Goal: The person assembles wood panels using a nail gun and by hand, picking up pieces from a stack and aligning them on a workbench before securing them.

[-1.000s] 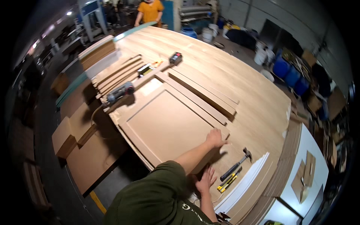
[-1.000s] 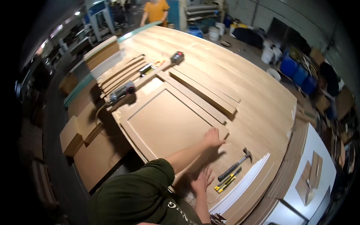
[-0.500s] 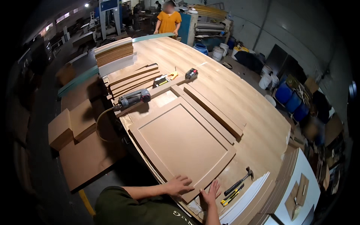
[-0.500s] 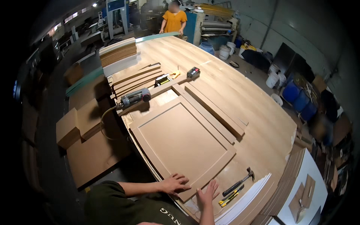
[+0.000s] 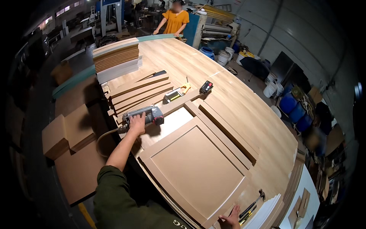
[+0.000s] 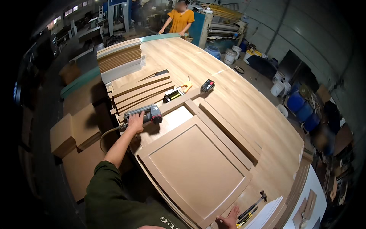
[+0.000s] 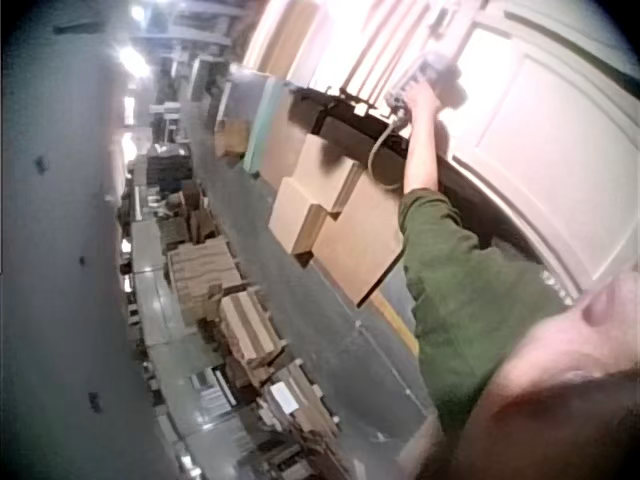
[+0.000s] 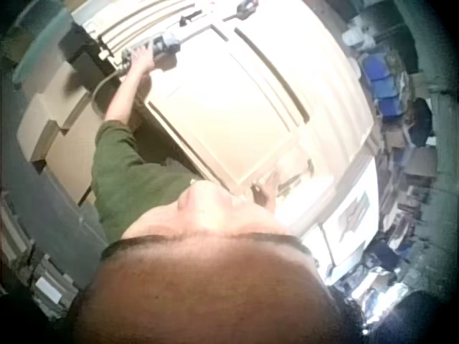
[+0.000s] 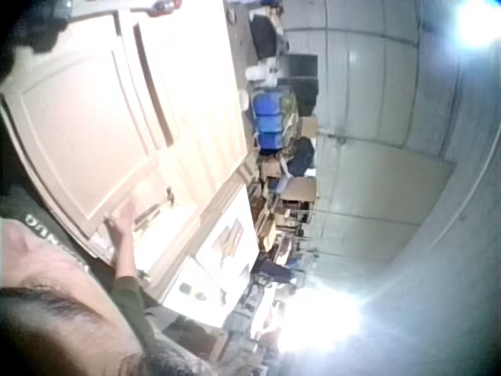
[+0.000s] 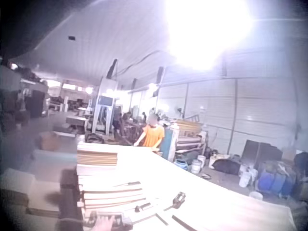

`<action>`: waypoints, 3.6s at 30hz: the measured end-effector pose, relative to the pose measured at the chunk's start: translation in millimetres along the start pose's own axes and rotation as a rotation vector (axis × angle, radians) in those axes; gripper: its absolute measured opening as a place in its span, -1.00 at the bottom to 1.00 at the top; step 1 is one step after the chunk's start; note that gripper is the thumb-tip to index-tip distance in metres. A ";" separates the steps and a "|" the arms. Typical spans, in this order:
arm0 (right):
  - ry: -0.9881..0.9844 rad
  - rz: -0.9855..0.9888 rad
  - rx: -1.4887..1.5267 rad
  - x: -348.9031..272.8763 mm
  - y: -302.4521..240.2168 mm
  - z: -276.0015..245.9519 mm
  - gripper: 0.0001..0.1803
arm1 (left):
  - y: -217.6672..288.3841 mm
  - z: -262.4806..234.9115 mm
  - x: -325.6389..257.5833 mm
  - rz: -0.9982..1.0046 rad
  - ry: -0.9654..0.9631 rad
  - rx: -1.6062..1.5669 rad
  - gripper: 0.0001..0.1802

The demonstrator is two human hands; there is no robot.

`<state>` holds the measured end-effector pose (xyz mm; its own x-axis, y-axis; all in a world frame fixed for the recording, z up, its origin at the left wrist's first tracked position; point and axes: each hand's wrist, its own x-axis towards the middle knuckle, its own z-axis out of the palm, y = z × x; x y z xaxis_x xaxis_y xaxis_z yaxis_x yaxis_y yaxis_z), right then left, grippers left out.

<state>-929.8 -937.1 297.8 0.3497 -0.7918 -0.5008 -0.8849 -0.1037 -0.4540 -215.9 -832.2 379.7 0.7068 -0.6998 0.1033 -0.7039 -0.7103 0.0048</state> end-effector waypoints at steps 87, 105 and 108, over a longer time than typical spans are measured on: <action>0.104 -0.003 0.162 -52.7 -91.5 32.1 0.50 | 368.4 -133.9 -182.8 0.472 -0.904 -0.615 -0.85; 0.339 -0.707 0.816 -83.3 -274.1 55.2 -0.37 | 243.5 -204.1 -270.9 0.645 -0.205 -0.765 -0.38; 0.256 -0.362 1.691 -89.6 -328.5 62.7 -0.66 | 186.2 -204.0 -252.0 0.882 0.082 -0.661 -0.35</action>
<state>-651.2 -794.4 445.6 0.2396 -0.9566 -0.1658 0.5454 0.2739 -0.7922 -539.4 -772.6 557.4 -0.0512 -0.9160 0.3979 -0.8747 0.2334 0.4247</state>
